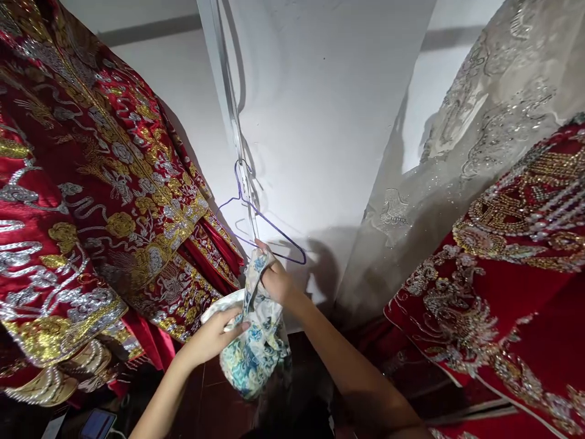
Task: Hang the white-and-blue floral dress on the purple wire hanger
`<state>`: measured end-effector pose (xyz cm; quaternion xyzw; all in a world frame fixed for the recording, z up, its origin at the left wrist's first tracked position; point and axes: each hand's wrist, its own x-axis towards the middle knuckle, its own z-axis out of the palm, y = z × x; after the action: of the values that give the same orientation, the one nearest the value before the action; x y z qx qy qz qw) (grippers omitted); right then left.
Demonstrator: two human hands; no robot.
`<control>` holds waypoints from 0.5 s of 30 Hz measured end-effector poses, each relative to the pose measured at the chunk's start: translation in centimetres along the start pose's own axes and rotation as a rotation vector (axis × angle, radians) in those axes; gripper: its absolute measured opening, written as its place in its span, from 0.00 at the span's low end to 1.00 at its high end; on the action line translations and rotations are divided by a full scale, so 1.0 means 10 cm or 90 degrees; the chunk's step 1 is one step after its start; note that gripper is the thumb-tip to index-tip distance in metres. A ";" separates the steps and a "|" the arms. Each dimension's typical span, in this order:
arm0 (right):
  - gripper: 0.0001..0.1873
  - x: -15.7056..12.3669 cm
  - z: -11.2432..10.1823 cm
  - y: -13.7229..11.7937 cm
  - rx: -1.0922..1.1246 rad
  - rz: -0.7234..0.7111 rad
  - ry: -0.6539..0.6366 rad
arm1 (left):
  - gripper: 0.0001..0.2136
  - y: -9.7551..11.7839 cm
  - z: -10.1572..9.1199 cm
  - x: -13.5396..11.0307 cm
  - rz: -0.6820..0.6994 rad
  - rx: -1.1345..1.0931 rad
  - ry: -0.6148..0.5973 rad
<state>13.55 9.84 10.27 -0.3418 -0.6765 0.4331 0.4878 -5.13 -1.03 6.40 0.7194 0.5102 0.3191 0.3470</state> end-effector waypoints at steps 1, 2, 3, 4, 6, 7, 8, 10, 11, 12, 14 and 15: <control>0.17 0.05 0.02 0.09 -0.030 0.011 0.004 | 0.15 0.00 -0.04 -0.03 -0.006 0.010 0.004; 0.15 0.11 0.01 0.19 -0.075 0.021 0.023 | 0.15 0.00 -0.09 -0.06 -0.017 0.025 0.015; 0.14 0.17 -0.02 0.27 -0.131 0.028 0.060 | 0.16 -0.02 -0.15 -0.08 -0.030 0.043 0.025; 0.13 0.23 -0.09 0.34 -0.187 0.036 0.109 | 0.17 -0.04 -0.21 -0.10 -0.043 0.062 0.030; 0.12 0.34 -0.30 0.40 -0.275 0.051 0.204 | 0.18 -0.11 -0.37 -0.12 -0.062 0.098 0.030; 0.11 0.40 -0.42 0.41 -0.304 0.051 0.236 | 0.19 -0.14 -0.47 -0.11 -0.067 0.114 0.027; 0.11 0.45 -0.54 0.39 -0.325 0.039 0.255 | 0.19 -0.15 -0.56 -0.09 -0.071 0.125 0.022; 0.14 0.52 -0.75 0.34 -0.354 -0.020 0.263 | 0.19 -0.14 -0.77 -0.01 -0.066 0.140 0.023; 0.15 0.54 -0.83 0.31 -0.368 -0.055 0.263 | 0.18 -0.10 -0.86 0.04 -0.054 0.150 0.035; 0.16 0.55 -0.89 0.28 -0.379 -0.084 0.263 | 0.17 -0.06 -0.94 0.10 -0.035 0.161 0.055; 0.16 0.55 -0.96 0.24 -0.379 -0.109 0.258 | 0.16 0.04 -1.07 0.22 0.009 0.189 0.099; 0.16 0.54 -0.97 0.22 -0.373 -0.108 0.255 | 0.16 0.07 -1.11 0.28 0.022 0.204 0.117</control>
<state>21.36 17.97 11.69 -0.4875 -0.6891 0.1032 0.5261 -13.04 3.36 13.46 0.7417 0.5718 0.3041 0.1746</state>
